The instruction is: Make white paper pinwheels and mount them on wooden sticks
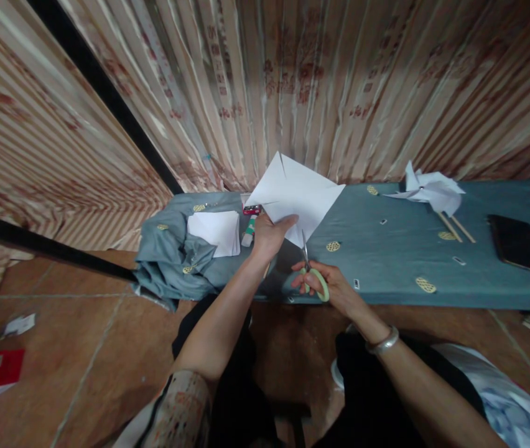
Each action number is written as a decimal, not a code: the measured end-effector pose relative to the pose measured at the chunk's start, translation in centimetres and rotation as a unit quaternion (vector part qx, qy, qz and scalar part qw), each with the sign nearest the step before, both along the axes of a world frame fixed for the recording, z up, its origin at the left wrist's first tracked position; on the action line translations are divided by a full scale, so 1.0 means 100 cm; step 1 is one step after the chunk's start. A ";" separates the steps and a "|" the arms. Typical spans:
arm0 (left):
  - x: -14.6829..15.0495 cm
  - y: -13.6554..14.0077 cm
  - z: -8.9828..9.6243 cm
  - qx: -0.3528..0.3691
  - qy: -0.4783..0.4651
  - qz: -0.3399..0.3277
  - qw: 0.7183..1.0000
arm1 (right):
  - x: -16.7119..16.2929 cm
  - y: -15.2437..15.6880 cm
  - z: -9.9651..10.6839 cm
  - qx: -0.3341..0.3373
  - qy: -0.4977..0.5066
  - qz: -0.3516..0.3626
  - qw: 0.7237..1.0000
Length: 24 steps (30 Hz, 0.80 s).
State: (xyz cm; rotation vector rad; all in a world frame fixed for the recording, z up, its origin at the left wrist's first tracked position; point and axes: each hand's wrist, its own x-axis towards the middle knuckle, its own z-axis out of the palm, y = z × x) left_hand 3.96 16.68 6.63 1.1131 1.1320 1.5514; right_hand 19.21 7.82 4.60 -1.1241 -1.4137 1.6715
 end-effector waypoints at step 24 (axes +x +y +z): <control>0.004 0.001 -0.010 -0.021 0.014 -0.005 1.000 | 0.000 -0.001 0.001 0.019 -0.022 -0.005 1.000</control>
